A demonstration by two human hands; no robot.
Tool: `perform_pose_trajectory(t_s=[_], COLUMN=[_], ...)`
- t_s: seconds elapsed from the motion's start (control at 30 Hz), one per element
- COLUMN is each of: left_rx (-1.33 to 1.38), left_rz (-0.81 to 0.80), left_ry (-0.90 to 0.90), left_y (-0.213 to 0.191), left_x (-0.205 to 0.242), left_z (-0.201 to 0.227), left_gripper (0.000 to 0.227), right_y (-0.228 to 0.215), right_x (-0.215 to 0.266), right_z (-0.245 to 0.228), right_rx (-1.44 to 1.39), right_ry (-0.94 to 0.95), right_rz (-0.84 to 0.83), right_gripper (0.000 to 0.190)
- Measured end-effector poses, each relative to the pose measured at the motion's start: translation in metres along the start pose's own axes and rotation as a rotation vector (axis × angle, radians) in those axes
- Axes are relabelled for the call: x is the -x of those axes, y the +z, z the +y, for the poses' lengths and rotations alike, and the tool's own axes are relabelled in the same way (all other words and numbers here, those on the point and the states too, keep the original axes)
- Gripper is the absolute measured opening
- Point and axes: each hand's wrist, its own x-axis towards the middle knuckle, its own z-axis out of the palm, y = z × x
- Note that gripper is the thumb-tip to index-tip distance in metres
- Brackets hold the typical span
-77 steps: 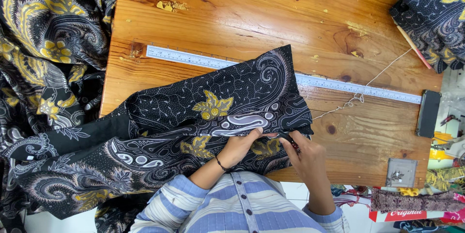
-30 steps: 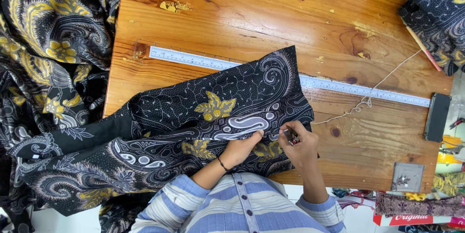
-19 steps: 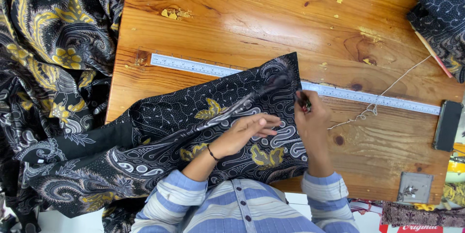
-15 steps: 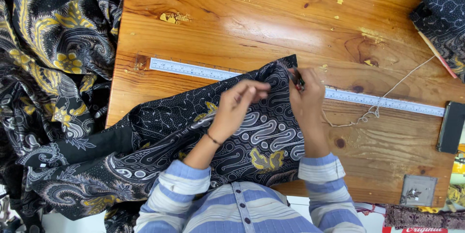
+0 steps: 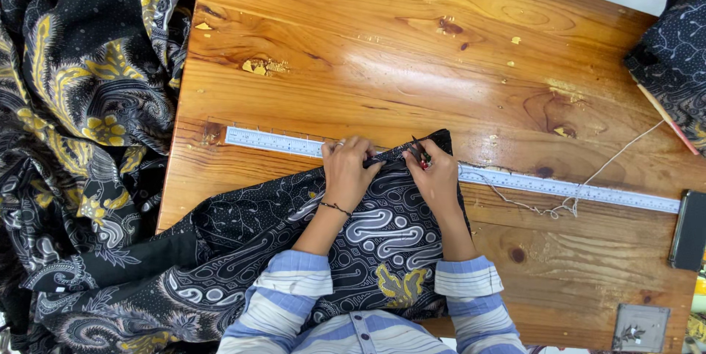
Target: The person trims loose threads from a black patterned garment using small scissors. The person repeatedly folds and unfolds the fabric to access different areas, cutting threads along the edges and seams.
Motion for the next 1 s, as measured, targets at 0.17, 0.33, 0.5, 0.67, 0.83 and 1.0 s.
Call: perform_pose_trajectory(t_s=[0.17, 0.33, 0.5, 0.67, 0.83, 1.0], left_rx=[0.046, 0.072, 0.083, 0.142, 0.172, 0.185], left_rz=[0.111, 0.107, 0.117, 0.119, 0.117, 0.133], left_ry=[0.104, 0.112, 0.121, 0.109, 0.085, 0.092], left_y=[0.000, 0.002, 0.000, 0.000, 0.002, 0.002], left_x=[0.004, 0.006, 0.006, 0.006, 0.007, 0.005], left_z=[-0.001, -0.004, -0.005, -0.007, -0.012, -0.013], left_gripper=[0.028, 0.027, 0.026, 0.025, 0.024, 0.023], right_y=[-0.004, 0.001, 0.017, 0.005, -0.009, -0.003], right_x=[0.007, 0.011, 0.007, 0.007, 0.010, 0.014], right_z=[-0.013, -0.028, -0.007, 0.026, 0.015, -0.015], right_rx=[-0.055, 0.017, -0.051, -0.874, -0.270, -0.075], right_ry=[-0.105, -0.156, -0.132, 0.297, 0.177, -0.015], right_rz=[0.038, -0.069, -0.209, -0.281, -0.292, -0.136], right_gripper=[0.016, 0.020, 0.015, 0.020, 0.029, 0.026])
